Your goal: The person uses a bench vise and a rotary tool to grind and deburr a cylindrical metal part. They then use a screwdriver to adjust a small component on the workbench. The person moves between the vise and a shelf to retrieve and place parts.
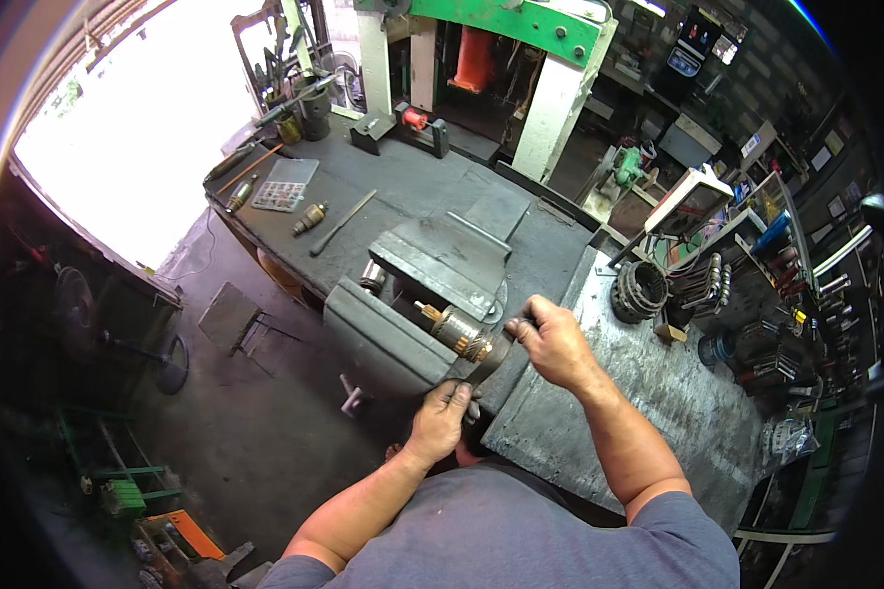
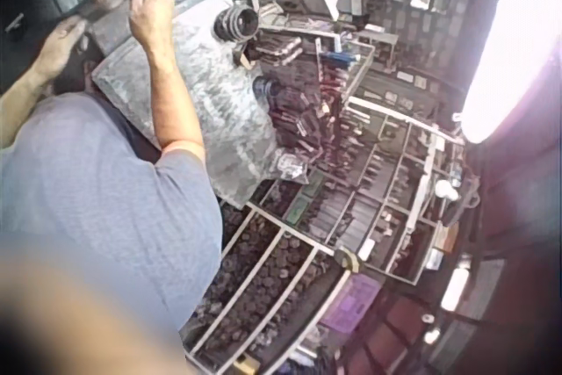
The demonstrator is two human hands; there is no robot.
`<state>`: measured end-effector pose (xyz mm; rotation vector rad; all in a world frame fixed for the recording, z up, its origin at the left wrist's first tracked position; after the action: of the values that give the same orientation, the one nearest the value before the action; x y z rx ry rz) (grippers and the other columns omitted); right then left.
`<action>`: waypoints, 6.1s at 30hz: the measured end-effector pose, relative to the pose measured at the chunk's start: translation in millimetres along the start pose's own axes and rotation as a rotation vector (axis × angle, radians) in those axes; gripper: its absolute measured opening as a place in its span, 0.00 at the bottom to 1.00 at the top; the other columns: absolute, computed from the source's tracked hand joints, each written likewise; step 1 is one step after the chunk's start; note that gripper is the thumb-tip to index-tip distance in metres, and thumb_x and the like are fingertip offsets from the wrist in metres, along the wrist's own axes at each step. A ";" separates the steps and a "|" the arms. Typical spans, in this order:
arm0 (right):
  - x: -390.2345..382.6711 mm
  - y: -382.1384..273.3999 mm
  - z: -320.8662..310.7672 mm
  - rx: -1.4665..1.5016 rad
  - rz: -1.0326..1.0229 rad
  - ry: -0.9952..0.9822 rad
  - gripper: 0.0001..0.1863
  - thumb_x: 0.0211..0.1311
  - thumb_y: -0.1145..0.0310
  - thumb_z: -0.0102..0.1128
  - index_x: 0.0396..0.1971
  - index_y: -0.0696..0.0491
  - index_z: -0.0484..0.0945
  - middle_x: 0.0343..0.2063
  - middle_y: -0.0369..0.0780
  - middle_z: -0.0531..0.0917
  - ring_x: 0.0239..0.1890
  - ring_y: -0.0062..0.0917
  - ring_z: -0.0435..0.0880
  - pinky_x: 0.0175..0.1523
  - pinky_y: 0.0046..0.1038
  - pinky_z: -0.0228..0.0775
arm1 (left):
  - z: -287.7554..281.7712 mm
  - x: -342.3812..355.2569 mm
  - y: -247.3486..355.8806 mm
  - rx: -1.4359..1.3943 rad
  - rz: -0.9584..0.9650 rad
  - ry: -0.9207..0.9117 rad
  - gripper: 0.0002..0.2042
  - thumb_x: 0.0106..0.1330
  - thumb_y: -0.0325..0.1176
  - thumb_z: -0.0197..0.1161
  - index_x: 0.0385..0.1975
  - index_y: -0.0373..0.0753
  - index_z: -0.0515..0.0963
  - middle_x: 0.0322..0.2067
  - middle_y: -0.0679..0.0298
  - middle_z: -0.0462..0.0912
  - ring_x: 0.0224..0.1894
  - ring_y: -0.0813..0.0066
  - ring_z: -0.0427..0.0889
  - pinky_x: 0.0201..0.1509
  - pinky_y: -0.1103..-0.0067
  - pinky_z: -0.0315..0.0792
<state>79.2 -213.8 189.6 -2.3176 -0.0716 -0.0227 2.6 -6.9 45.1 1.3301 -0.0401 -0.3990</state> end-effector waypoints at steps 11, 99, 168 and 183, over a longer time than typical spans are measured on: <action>24.4 32.5 16.6 -0.136 -0.443 -0.004 0.18 0.73 0.61 0.72 0.27 0.52 0.74 0.24 0.44 0.80 0.30 0.47 0.85 0.36 0.47 0.78 | 8.0 38.6 -39.2 -0.153 -0.056 0.025 0.19 0.91 0.45 0.53 0.43 0.37 0.82 0.35 0.67 0.83 0.36 0.76 0.81 0.43 0.74 0.75; 45.3 23.3 2.4 -0.231 -0.754 0.081 0.17 0.61 0.62 0.76 0.23 0.46 0.73 0.20 0.37 0.77 0.24 0.37 0.84 0.29 0.42 0.77 | -40.1 60.8 -121.5 0.457 0.289 -0.148 0.16 0.78 0.29 0.59 0.62 0.39 0.82 0.53 0.50 0.86 0.59 0.47 0.83 0.67 0.57 0.73; 51.3 31.1 -2.8 -0.266 -0.451 -0.020 0.17 0.74 0.62 0.69 0.25 0.51 0.76 0.21 0.44 0.78 0.26 0.48 0.83 0.34 0.46 0.78 | -9.8 47.6 -78.0 -0.104 0.102 -0.178 0.19 0.93 0.42 0.45 0.43 0.38 0.80 0.37 0.66 0.81 0.33 0.78 0.75 0.39 0.76 0.72; 28.4 67.0 43.0 0.100 -0.696 -0.161 0.18 0.77 0.62 0.67 0.26 0.53 0.75 0.22 0.46 0.78 0.26 0.50 0.82 0.33 0.47 0.76 | -10.2 20.1 -38.6 0.294 0.089 0.100 0.21 0.91 0.44 0.48 0.35 0.40 0.78 0.25 0.66 0.75 0.25 0.77 0.69 0.50 0.67 0.77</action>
<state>111.2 -226.4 112.4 -2.0834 -0.9307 -0.1783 13.9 -10.5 2.0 1.6308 -0.0763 -0.2571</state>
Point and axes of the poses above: each hand's wrist, its own x-axis towards the middle knuckle, its own z-axis out of the palm, y = z × x, the point moved 2 cm from there along x, towards the middle knuckle
